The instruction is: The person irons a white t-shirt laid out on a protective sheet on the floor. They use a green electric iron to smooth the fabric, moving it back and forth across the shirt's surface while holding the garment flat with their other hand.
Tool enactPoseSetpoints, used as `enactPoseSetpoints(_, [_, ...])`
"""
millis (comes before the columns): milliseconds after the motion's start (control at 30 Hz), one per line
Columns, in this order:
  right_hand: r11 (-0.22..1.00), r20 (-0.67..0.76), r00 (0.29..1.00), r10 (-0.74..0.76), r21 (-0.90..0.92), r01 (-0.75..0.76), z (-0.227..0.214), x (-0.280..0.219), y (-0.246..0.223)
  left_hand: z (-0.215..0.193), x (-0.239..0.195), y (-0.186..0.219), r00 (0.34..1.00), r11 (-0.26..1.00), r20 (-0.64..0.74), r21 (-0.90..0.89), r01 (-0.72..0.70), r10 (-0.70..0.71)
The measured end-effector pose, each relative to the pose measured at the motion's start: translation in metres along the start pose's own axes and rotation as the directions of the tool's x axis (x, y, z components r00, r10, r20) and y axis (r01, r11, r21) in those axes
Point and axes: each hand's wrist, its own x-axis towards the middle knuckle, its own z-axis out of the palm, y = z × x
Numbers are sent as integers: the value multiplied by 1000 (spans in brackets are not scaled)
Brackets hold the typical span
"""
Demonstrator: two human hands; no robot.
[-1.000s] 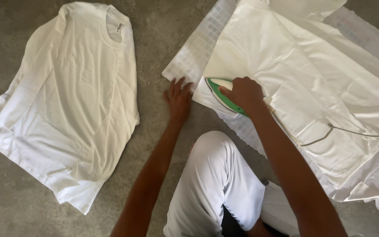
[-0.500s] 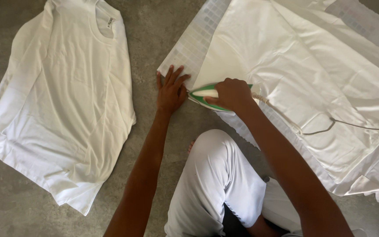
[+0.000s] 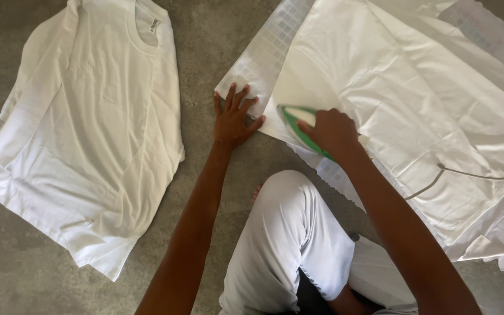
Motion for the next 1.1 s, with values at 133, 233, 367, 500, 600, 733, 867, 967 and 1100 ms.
enactPoseSetpoints(133, [1000,23,1000,-2,-21,2,-2,6,0,-2,1,-1,999,1000,37,12,-22,21])
enactPoseSetpoints(233, [998,-59,996,66,6,-66,5,38,12,1,1,-1,999,999,18,22,-38,37])
enactPoseSetpoints(367, [1000,-103,995,10,27,-8,-14,57,-5,-5,1,-1,998,998,27,25,-57,57])
enactPoseSetpoints(500, [997,-70,997,-45,-59,41,-23,83,-13,-5,1,-2,998,998,30,24,-54,53])
enactPoseSetpoints(600, [995,-186,978,91,47,-84,-21,116,-1,-6,6,1,999,999,25,20,-44,43])
enactPoseSetpoints(733, [997,-125,991,39,70,-31,-27,86,-26,-4,1,1,998,998,16,19,-54,54])
enactPoseSetpoints(867, [997,-83,993,-78,-14,77,-24,63,-30,1,3,0,999,999,0,7,-46,46])
enactPoseSetpoints(967, [997,-196,978,67,51,-59,-18,103,-2,4,3,-5,998,998,-27,35,-58,59])
enactPoseSetpoints(1100, [991,-197,974,114,93,-98,-18,99,-1,4,4,-5,995,994,-30,49,-93,95])
